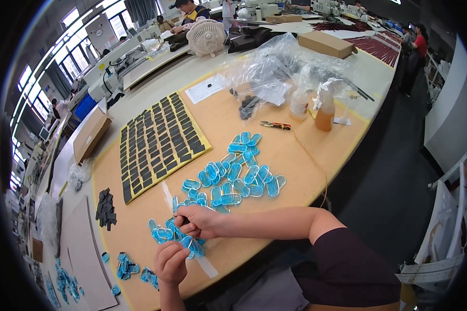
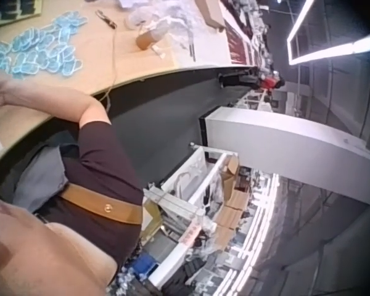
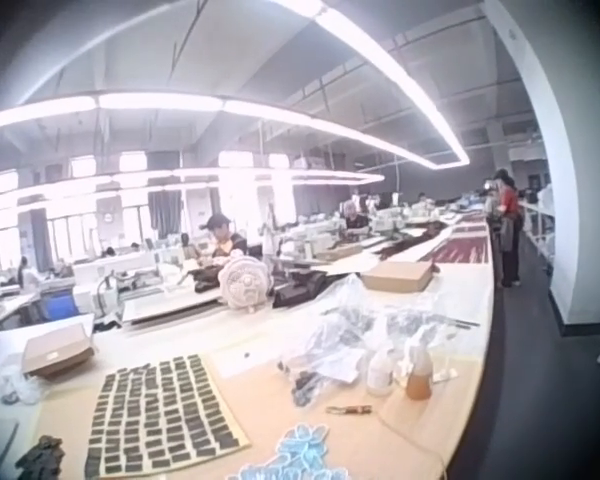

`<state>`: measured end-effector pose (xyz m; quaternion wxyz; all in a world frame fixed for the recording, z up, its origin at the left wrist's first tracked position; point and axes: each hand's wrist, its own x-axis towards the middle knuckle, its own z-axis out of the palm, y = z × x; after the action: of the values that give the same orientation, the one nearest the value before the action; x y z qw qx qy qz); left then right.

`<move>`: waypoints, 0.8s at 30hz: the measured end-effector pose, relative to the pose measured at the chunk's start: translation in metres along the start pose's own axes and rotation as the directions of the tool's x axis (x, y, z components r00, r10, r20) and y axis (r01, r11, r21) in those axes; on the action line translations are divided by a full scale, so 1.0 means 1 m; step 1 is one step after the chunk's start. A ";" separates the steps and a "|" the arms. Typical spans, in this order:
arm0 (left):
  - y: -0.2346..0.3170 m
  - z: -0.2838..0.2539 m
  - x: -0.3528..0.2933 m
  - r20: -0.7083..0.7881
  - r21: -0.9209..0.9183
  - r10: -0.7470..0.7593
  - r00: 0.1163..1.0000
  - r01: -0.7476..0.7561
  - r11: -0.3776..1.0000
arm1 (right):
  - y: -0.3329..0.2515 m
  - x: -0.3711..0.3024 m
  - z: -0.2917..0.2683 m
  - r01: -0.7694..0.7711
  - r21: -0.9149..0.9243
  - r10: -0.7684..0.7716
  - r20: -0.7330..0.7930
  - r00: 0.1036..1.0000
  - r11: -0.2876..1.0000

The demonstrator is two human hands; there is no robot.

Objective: Assembling small leather parts by attaching black components to teal-colored leather pieces.

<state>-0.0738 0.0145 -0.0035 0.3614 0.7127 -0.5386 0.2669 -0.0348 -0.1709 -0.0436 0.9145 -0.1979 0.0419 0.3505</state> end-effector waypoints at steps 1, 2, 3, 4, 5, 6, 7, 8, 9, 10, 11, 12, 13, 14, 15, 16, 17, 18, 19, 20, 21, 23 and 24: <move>0.000 0.001 0.000 0.001 0.002 -0.004 1.000 0.004 1.000 | -0.004 -0.001 0.002 -0.004 0.002 0.004 0.001 1.000 1.000; -0.001 0.002 0.002 -0.029 -0.045 -0.082 0.996 0.080 0.996 | -0.010 -0.003 0.004 0.068 -0.175 -0.071 -0.011 0.997 0.982; -0.001 0.002 0.002 -0.056 -0.093 -0.164 0.985 0.159 0.983 | -0.014 -0.006 0.012 0.130 -0.346 -0.142 -0.010 0.990 0.929; -0.004 -0.001 0.004 0.004 -0.135 -0.300 0.954 0.298 0.945 | -0.020 -0.014 0.022 0.187 -0.343 -0.206 -0.020 0.978 0.920; -0.008 -0.005 0.001 0.007 -0.135 -0.302 0.953 0.300 0.944 | -0.023 -0.014 0.023 0.186 -0.340 -0.205 -0.021 0.979 0.922; -0.014 -0.008 -0.003 0.013 -0.212 -0.471 0.882 0.463 0.861 | -0.025 -0.014 0.023 0.205 -0.352 -0.232 -0.037 0.972 0.913; -0.020 -0.014 -0.006 0.033 -0.281 -0.624 0.781 0.606 0.744 | -0.026 -0.015 0.025 0.224 -0.361 -0.258 -0.049 0.965 0.906; -0.030 -0.024 -0.019 0.128 -0.313 -0.724 0.678 0.720 0.619 | -0.027 -0.012 0.024 0.188 -0.342 -0.223 -0.065 0.973 0.921; -0.030 -0.027 -0.022 0.120 -0.300 -0.741 0.661 0.735 0.608 | -0.025 -0.010 0.025 0.168 -0.333 -0.198 -0.060 0.978 0.928; -0.031 -0.030 -0.020 0.028 -0.089 -0.713 0.701 0.712 0.697 | -0.023 -0.009 0.025 0.160 -0.333 -0.187 -0.049 0.981 0.929; -0.032 -0.034 -0.019 -0.047 0.141 -0.669 0.741 0.668 0.730 | -0.021 -0.006 0.024 0.146 -0.330 -0.167 -0.036 0.985 0.933; -0.033 -0.039 -0.020 -0.030 0.132 -0.685 0.728 0.682 0.719 | -0.022 -0.006 0.023 0.150 -0.365 -0.182 -0.054 0.982 0.919; -0.034 -0.048 -0.020 -0.017 0.132 -0.707 0.707 0.703 0.699 | -0.024 -0.008 0.024 0.145 -0.395 -0.185 -0.065 0.981 0.907; -0.037 -0.055 -0.023 0.033 0.123 -0.743 0.668 0.735 0.666 | -0.027 -0.011 0.022 0.165 -0.391 -0.204 -0.060 0.977 0.905; -0.035 -0.067 -0.026 0.062 0.126 -0.785 0.617 0.775 0.619 | -0.029 -0.014 0.025 0.150 -0.418 -0.199 -0.075 0.977 0.896; -0.032 -0.080 -0.031 0.082 0.146 -0.816 0.572 0.803 0.578 | -0.028 -0.016 0.026 0.156 -0.404 -0.205 -0.082 0.975 0.901; -0.029 -0.093 -0.037 0.097 0.163 -0.844 0.528 0.828 0.537 | -0.028 -0.019 0.029 0.166 -0.417 -0.212 -0.067 0.975 0.894; -0.026 -0.107 -0.043 0.136 0.202 -0.868 0.477 0.845 0.495 | -0.025 -0.020 0.034 0.175 -0.458 -0.222 -0.050 0.974 0.871; -0.020 -0.120 -0.053 0.177 0.236 -0.889 0.423 0.858 0.455 | -0.021 -0.017 0.035 0.150 -0.473 -0.192 -0.040 0.981 0.868; -0.015 -0.130 -0.062 0.144 0.263 -0.913 0.381 0.875 0.406 | -0.018 -0.018 0.039 0.147 -0.508 -0.182 -0.020 0.983 0.849; -0.013 -0.136 -0.070 0.238 0.274 -0.867 0.438 0.826 0.492 | -0.012 -0.016 0.037 0.137 -0.521 -0.163 -0.005 0.987 0.842; -0.004 -0.143 -0.077 0.322 0.282 -0.818 0.477 0.776 0.564 | -0.003 -0.015 0.041 0.090 -0.615 -0.125 -0.015 0.992 0.783; 0.000 -0.142 -0.080 0.384 0.307 -0.824 0.417 0.784 0.539 | 0.003 -0.014 0.041 0.080 -0.613 -0.110 -0.012 0.994 0.786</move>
<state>-0.0945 0.1747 0.0201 0.2681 0.9381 -0.1919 -0.1058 -0.0500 -0.1621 -0.0041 0.8166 -0.4928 -0.0624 0.2941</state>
